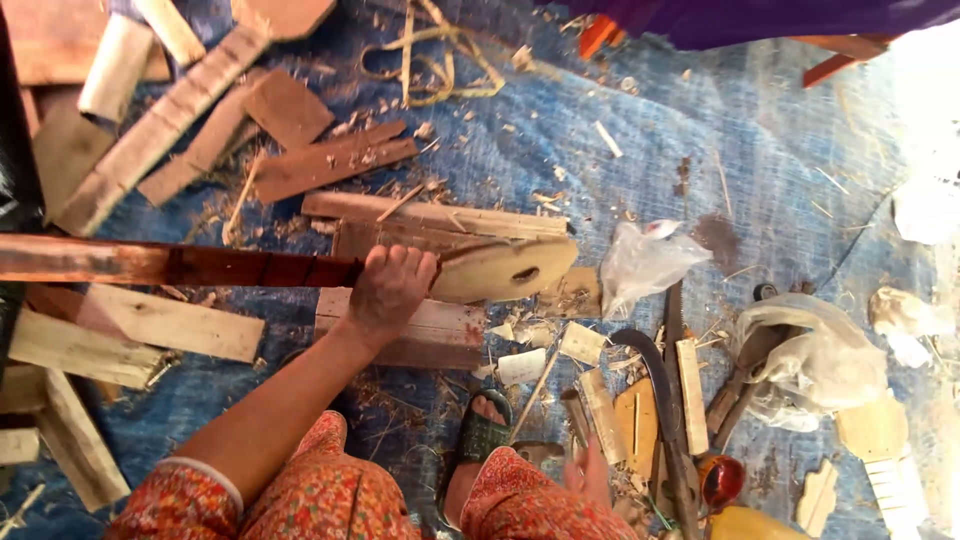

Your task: Fitting and hammering a wooden neck into the body of a handcrafted stringed instrument to ensure a secure assembly.

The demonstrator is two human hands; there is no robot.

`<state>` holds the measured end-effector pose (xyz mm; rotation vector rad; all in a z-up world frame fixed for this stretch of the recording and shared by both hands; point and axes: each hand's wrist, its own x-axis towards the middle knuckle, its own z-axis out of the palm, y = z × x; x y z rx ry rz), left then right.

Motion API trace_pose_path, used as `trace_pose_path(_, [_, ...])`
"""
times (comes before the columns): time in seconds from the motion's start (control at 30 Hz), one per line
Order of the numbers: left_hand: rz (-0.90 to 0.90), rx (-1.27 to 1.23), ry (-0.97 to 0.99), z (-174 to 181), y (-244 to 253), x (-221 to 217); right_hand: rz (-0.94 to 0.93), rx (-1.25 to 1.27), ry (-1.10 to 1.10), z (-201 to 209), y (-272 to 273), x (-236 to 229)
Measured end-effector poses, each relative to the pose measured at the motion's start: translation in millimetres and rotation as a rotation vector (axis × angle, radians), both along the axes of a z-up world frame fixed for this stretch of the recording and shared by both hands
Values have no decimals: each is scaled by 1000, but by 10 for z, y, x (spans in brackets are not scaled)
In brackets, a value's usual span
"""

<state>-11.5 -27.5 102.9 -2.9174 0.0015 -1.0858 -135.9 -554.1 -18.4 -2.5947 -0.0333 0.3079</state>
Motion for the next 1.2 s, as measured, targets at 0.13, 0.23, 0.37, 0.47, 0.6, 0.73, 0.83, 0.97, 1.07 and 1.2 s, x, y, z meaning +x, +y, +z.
trace_pose_path(0.13, [-77,274,49,723,-146,-230,-96,205,50,1519,1159,910])
trace_pose_path(0.23, [-177,281,-8,1068,-200,-327,-61,339,6,1821,1233,1321])
trace_pose_path(0.37, [-252,200,-95,1517,-231,-432,169,483,-181,1779,1177,1548])
trace_pose_path(0.47, [-295,116,-60,1603,-183,-492,57,869,97,2056,1196,1542])
trace_pose_path(0.6, [-246,12,87,1571,-74,-316,-22,703,-27,1267,783,1744])
trace_pose_path(0.73, [-250,-362,659,1058,159,-103,-162,920,308,1018,1074,1955])
trace_pose_path(0.83, [-227,-519,1107,543,318,122,-299,1090,608,587,1157,2052])
trace_pose_path(0.97, [-244,-606,1317,-369,468,113,-323,1004,709,537,1427,1883])
trace_pose_path(1.07, [-194,-715,1355,-455,497,55,-386,1045,762,-21,1225,1723])
trace_pose_path(1.2, [-209,-729,1308,-477,516,-75,-337,1145,816,-241,1247,1673])
